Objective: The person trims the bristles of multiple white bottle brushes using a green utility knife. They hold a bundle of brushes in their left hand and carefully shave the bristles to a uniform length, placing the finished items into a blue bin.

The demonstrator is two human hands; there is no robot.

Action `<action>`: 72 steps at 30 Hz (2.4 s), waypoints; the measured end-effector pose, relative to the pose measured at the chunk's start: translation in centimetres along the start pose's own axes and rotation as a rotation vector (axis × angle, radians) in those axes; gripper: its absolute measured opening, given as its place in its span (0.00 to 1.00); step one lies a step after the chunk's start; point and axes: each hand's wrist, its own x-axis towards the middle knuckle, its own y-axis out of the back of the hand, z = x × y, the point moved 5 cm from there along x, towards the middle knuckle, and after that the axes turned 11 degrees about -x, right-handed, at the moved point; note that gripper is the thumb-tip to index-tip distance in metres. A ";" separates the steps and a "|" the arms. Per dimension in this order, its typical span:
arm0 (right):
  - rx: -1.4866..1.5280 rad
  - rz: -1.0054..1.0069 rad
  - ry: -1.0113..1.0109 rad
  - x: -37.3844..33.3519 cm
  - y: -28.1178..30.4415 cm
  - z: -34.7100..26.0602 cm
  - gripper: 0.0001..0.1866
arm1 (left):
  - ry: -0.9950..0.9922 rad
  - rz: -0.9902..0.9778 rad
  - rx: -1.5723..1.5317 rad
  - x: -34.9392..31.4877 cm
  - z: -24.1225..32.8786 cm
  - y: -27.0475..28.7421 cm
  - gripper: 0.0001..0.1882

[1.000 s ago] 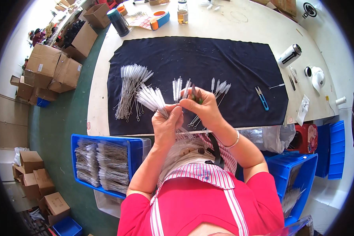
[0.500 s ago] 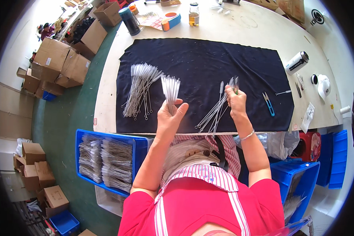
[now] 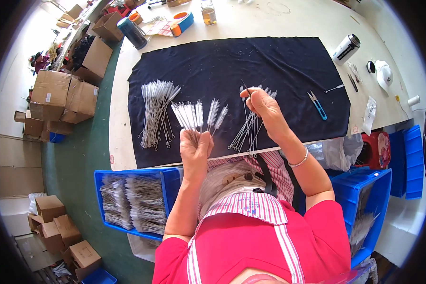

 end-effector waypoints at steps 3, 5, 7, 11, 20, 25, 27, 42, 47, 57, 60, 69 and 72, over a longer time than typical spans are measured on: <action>-0.115 -0.046 0.059 -0.1 0.4 -2.0 0.25 | -0.118 0.049 0.106 -0.4 0.7 0.1 0.10; -0.128 -0.049 0.074 0.0 0.6 -3.0 0.23 | -0.157 0.064 0.176 -0.5 0.5 0.5 0.09; -0.093 -0.053 0.024 -0.1 0.8 -3.4 0.21 | -0.169 0.084 0.205 -0.6 0.3 0.6 0.08; 0.029 -0.073 -0.067 -0.1 0.3 -2.4 0.16 | -0.169 0.112 0.178 -0.7 -0.2 0.3 0.07; 0.323 -0.121 -0.097 -1.6 -3.6 -0.3 0.21 | -0.058 0.044 0.009 -1.0 -1.0 -0.8 0.07; -0.427 -0.075 0.283 -0.3 0.3 -4.1 0.19 | -0.079 0.014 0.095 -1.4 -0.5 -0.4 0.07; -0.982 -0.042 0.540 -0.1 0.8 -7.3 0.18 | -0.055 -0.006 0.098 -1.7 -0.5 -0.2 0.07; -1.507 -0.126 1.026 0.1 -0.1 -11.2 0.14 | -0.128 -0.058 0.355 -2.2 -0.1 0.3 0.08; -1.511 -0.162 1.005 0.2 -0.1 -11.0 0.13 | -0.127 -0.054 0.363 -2.2 -0.1 0.3 0.08; -1.526 -0.178 1.035 0.1 -0.2 -10.7 0.12 | -0.115 -0.082 0.375 -2.2 0.2 0.1 0.07; -1.514 -0.117 1.064 0.2 -0.1 -11.1 0.12 | -0.065 -0.075 0.304 -2.3 0.0 0.3 0.07; -1.495 -0.131 1.066 -0.1 -0.4 -11.2 0.13 | -0.032 -0.089 0.256 -2.3 0.2 0.3 0.08; -1.499 -0.148 1.063 -0.2 -0.5 -11.2 0.13 | -0.028 -0.084 0.262 -2.4 0.4 0.3 0.08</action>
